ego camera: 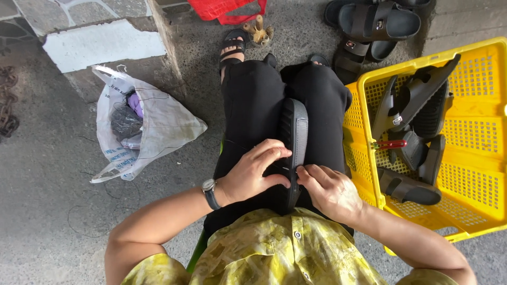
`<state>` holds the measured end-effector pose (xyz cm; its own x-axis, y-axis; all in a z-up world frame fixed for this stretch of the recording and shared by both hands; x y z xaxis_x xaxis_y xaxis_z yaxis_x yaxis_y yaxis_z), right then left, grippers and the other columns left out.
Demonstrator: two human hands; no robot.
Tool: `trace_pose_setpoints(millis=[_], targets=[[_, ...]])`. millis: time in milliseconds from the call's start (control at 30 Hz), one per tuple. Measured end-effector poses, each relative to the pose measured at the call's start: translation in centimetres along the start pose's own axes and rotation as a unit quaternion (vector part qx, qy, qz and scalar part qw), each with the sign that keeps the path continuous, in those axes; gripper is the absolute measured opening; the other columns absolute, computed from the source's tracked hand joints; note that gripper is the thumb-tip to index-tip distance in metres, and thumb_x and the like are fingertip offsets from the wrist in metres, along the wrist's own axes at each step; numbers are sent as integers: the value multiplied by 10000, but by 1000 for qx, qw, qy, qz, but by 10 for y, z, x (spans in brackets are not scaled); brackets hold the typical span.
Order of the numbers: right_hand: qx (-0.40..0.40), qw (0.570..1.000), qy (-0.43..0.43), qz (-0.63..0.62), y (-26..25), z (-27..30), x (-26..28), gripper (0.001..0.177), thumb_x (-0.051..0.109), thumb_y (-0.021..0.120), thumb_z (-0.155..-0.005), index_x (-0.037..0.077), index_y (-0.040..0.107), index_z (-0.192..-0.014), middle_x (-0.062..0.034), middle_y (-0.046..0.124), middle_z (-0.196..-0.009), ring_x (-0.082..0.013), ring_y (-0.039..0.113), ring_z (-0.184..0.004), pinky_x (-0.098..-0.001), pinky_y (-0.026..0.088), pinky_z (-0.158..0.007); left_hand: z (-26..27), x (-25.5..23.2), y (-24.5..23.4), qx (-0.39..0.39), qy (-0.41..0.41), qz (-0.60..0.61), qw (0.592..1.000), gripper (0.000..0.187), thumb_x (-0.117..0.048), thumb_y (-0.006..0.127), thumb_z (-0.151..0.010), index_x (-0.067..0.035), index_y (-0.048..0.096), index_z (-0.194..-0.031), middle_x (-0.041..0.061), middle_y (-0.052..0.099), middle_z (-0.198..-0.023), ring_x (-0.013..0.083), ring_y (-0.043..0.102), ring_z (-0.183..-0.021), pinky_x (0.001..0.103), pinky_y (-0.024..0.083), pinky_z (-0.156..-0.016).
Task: Hand-sewing the sole of a black shoe using a needle and thread while sitting on the ground.
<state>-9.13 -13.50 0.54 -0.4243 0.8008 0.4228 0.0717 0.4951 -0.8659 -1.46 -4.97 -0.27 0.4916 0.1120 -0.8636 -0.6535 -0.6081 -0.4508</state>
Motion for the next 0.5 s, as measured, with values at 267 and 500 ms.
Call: trace_pose_setpoints(millis=[267, 500], targets=[[0, 994, 50, -98, -19, -10, -6, 234, 158, 547, -908, 75, 625, -1112, -50, 566, -792, -243, 625, -545, -322, 524, -443, 24, 1, -3, -28, -120, 231, 965, 289, -85, 789, -778, -30, 538, -647, 95, 566, -980, 174, 679, -747, 180, 498, -450], [-49, 991, 34, -120, -27, -6, -6, 259, 122, 630, -856, 42, 655, -1101, -87, 606, -800, -254, 643, -578, -298, 532, -473, 36, 43, 24, -37, -219, 319, 921, 105, 29, 657, -851, -5, 630, -946, 86, 597, -759, 172, 668, -654, 245, 571, -491]])
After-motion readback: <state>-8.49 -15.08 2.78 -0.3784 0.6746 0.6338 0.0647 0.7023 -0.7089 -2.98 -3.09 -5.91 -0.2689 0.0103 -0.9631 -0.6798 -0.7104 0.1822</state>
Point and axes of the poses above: each hand's wrist, its own z-axis away from the middle knuckle, its own y-axis out of the palm, x = y × z, the point moved 10 cm from there along -z, towards the middle knuckle
